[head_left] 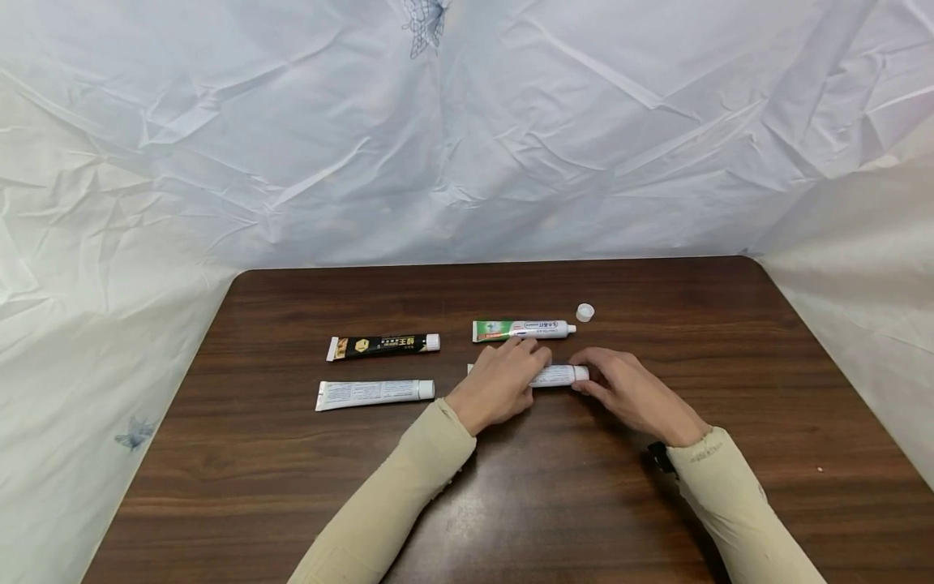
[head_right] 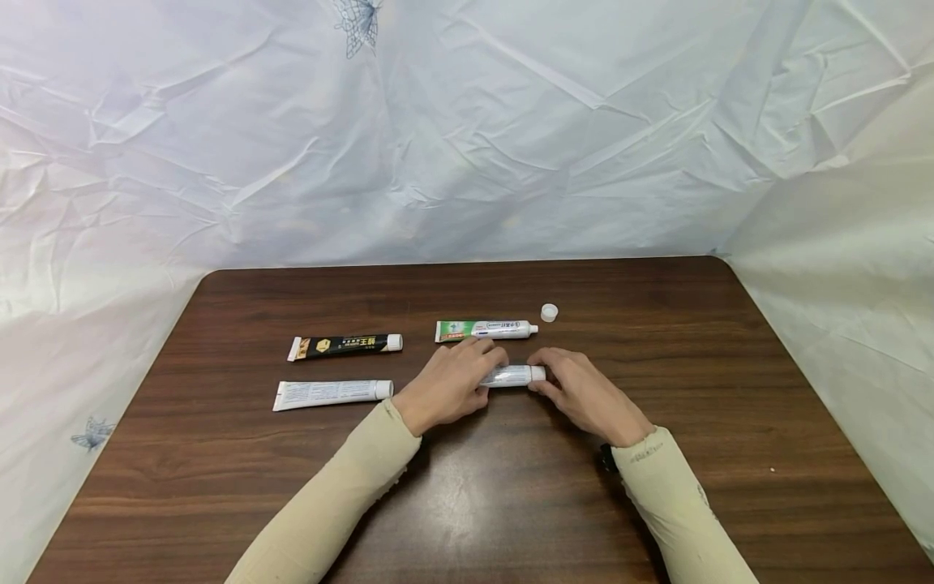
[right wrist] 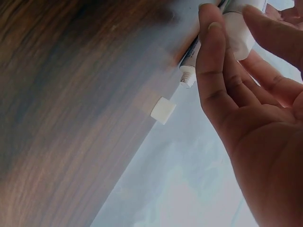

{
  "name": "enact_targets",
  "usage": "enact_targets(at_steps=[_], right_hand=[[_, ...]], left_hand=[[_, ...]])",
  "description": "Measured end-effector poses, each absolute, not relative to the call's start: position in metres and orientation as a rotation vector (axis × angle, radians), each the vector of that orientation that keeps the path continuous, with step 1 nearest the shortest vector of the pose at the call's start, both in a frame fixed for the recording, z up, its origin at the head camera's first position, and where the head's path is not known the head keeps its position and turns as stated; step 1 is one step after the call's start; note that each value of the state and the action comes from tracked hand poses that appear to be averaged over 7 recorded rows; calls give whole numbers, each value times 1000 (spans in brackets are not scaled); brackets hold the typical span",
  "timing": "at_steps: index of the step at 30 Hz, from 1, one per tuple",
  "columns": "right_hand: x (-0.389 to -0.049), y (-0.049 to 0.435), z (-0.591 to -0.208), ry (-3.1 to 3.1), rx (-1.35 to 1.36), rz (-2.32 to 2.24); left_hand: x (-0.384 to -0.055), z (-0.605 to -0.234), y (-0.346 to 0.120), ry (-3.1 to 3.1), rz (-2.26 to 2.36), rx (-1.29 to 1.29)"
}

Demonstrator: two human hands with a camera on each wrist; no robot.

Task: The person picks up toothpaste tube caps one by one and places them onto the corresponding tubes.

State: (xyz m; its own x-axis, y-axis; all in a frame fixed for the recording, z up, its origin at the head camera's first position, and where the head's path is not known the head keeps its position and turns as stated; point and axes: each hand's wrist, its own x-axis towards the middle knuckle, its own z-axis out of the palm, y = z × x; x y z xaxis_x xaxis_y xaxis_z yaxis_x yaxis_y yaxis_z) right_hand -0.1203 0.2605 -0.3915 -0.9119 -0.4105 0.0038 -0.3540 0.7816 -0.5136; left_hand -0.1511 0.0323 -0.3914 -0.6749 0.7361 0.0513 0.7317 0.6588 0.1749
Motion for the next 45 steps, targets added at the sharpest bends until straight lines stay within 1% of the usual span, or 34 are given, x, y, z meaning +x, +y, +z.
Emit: enact_targets(at_steps=[19, 32, 45], right_hand=[[-121, 262, -391, 2858, -634, -795], [-119, 263, -393, 2910, -734, -754], [-120, 261, -393, 2859, -634, -782]], left_hand=[[-151, -391, 32, 2841, 273, 1262], [-151, -390, 33, 2828, 263, 1254], [-151, -390, 33, 2837, 279, 1248]])
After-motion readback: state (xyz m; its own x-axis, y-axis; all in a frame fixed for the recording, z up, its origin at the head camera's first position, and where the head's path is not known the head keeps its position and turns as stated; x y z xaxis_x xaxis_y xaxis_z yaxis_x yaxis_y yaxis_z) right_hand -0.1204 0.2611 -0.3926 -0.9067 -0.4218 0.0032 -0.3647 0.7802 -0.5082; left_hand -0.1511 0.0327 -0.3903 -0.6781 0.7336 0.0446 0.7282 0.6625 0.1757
